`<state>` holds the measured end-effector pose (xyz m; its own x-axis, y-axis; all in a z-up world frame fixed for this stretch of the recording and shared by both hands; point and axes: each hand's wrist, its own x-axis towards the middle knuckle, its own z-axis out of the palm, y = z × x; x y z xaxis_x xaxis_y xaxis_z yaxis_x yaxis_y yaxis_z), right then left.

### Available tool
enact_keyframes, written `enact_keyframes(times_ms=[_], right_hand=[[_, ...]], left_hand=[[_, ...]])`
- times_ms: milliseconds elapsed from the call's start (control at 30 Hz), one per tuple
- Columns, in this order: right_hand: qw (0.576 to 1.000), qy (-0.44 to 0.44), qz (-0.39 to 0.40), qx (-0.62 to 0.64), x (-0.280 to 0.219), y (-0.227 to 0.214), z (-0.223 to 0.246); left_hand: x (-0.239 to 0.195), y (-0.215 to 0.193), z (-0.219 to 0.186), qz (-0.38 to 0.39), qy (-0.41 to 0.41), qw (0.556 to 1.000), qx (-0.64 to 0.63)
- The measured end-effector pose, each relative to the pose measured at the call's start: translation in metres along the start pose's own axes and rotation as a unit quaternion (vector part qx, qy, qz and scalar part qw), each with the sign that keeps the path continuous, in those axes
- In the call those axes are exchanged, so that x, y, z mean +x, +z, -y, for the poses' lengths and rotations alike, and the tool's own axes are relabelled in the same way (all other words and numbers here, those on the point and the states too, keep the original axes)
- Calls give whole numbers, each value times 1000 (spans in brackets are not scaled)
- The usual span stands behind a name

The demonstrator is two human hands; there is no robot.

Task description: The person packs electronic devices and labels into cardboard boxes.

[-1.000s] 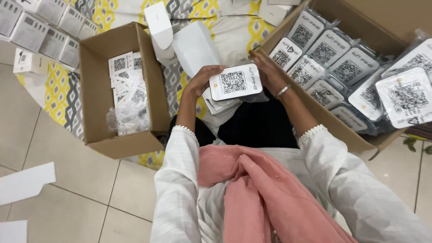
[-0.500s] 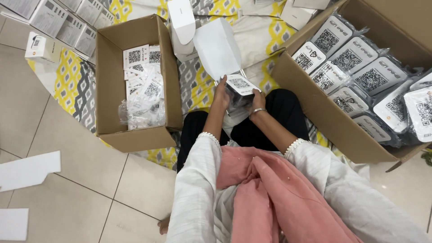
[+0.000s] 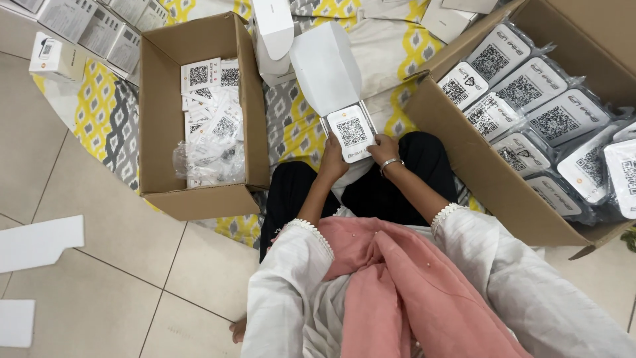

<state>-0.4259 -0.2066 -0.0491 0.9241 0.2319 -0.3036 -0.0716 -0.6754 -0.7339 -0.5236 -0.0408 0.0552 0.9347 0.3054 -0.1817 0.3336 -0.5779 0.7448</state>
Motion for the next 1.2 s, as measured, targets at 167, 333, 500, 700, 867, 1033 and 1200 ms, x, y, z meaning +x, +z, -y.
enact_keyframes(times_ms=[167,333,500,700,867,1033,1200], right_hand=[[990,-130,-55,-5,-15,-4,26],[967,-236,-28,-91,-45,-28,76],[953,-218,47,-204,-58,-44,116],[934,-190,98,-287,-57,-50,155],[899,-238,70,-360,-34,-19,172],[896,-414,51,-154,-36,11,278],[805,-578,68,-117,-1,102,333]], left_hand=[[-3,-5,-15,-34,9,991,133],[7,-3,3,-37,9,991,130],[17,-4,4,-12,-27,991,131],[27,-3,-2,-84,-38,991,98],[49,-65,6,-140,-16,984,113],[79,-193,36,-286,-5,957,56],[148,-246,198,-375,-63,919,106]])
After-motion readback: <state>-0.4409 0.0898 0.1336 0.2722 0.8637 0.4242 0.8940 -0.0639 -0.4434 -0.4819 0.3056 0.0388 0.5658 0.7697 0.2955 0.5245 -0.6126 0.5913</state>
